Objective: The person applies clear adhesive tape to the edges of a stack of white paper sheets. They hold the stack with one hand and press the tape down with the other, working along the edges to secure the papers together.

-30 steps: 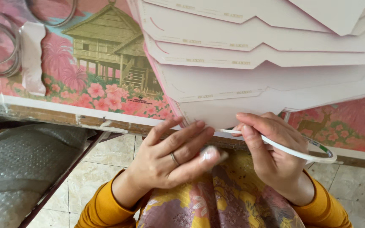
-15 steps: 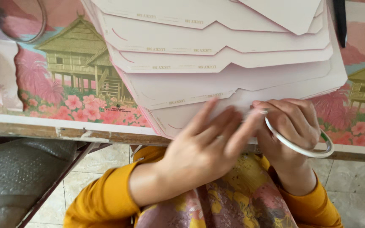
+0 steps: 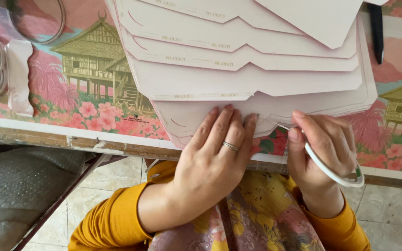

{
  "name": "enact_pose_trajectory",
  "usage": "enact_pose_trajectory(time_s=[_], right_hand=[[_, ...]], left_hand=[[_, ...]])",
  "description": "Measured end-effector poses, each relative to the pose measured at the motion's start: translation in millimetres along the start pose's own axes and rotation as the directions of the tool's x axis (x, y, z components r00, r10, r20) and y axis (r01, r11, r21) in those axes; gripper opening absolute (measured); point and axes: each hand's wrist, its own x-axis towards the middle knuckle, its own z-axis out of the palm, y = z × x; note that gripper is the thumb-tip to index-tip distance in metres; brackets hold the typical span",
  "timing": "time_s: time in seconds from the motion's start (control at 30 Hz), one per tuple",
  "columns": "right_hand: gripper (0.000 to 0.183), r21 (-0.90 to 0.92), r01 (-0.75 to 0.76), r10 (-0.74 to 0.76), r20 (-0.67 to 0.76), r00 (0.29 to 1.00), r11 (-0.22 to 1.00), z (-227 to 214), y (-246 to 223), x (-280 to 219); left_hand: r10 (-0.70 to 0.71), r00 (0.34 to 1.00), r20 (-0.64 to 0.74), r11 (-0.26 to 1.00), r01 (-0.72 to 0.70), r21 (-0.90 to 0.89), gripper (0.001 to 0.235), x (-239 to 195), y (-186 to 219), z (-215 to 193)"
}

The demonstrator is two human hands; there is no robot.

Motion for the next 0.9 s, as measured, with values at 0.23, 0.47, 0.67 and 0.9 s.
enact_pose_trajectory(time_s=[0.23,0.47,0.67,0.9], right_hand=[[0.020,0.230,0.360,-0.377,0.030,0.926,0.904,-0.4,14.4,-11.7],[0.003,0.069,0.100,-0.107,0.103,0.989,0.993,-4.1,-5.5,11.9],[0.011,0.290,0.177,-0.175,-0.032,0.984,0.941,-26.7,-22.1,4.0],[0.015,0.094,-0.986,-0.211,0.976,0.063,0.138,-135.6,29.1,-100.2]], left_hand=[[0.015,0.999,0.047,1.000,-0.016,0.007,0.036,-2.8,-8.3,-0.3],[-0.021,0.999,0.028,0.997,0.024,-0.078,0.052,-7.7,-0.8,2.5],[-0.001,0.998,0.066,0.983,-0.011,0.181,0.040,-2.3,4.1,15.9],[0.154,0.987,0.043,0.986,-0.157,0.052,0.032,2.8,-45.1,-41.5]])
